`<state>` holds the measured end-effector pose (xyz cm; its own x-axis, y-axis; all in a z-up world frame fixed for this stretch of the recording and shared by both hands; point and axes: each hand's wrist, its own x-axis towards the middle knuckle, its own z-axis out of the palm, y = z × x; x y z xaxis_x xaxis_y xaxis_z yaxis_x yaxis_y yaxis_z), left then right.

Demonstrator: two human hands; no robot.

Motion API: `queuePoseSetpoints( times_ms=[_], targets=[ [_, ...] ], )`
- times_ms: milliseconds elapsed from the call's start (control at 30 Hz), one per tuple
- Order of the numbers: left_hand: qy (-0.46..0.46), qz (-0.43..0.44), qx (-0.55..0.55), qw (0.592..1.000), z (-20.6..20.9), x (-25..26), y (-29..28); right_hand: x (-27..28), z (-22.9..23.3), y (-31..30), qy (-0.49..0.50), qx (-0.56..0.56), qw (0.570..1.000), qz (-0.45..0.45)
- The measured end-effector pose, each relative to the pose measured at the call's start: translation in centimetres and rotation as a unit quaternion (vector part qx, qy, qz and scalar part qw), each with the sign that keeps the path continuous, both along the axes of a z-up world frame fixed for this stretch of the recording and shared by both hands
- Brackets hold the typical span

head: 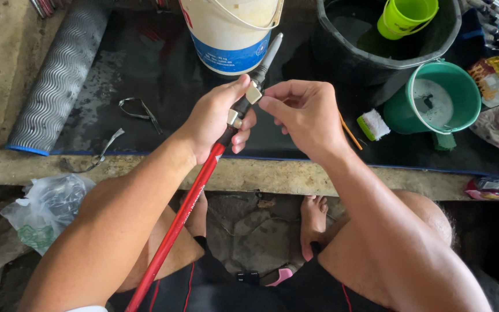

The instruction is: The person prepares a fishing rod by hand, attaching a small white component to the rod section using tape.

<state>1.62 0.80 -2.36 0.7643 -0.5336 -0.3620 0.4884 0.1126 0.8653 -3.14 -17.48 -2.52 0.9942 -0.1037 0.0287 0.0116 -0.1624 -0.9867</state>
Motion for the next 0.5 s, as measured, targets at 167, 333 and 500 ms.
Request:
queuePoseSetpoints(
  times_ms=[167, 333, 500],
  targets=[
    [0.009, 0.001, -0.014, 1.000, -0.5, 0.0, 0.2, 0.4, -1.4, 0.4, -0.015, 0.064, 0.998, -0.002],
    [-0.017, -0.007, 0.016, 1.000, -0.9, 0.1, -0.1, 1.4, -4.0, 1.2, -0.012, 0.124, 0.992, -0.035],
    [-0.069, 0.014, 0.031, 0.997, -1.3, 0.1, 0.1, 1.4, -4.0, 1.8, -0.022, 0.156, 0.987, -0.012]
  ],
)
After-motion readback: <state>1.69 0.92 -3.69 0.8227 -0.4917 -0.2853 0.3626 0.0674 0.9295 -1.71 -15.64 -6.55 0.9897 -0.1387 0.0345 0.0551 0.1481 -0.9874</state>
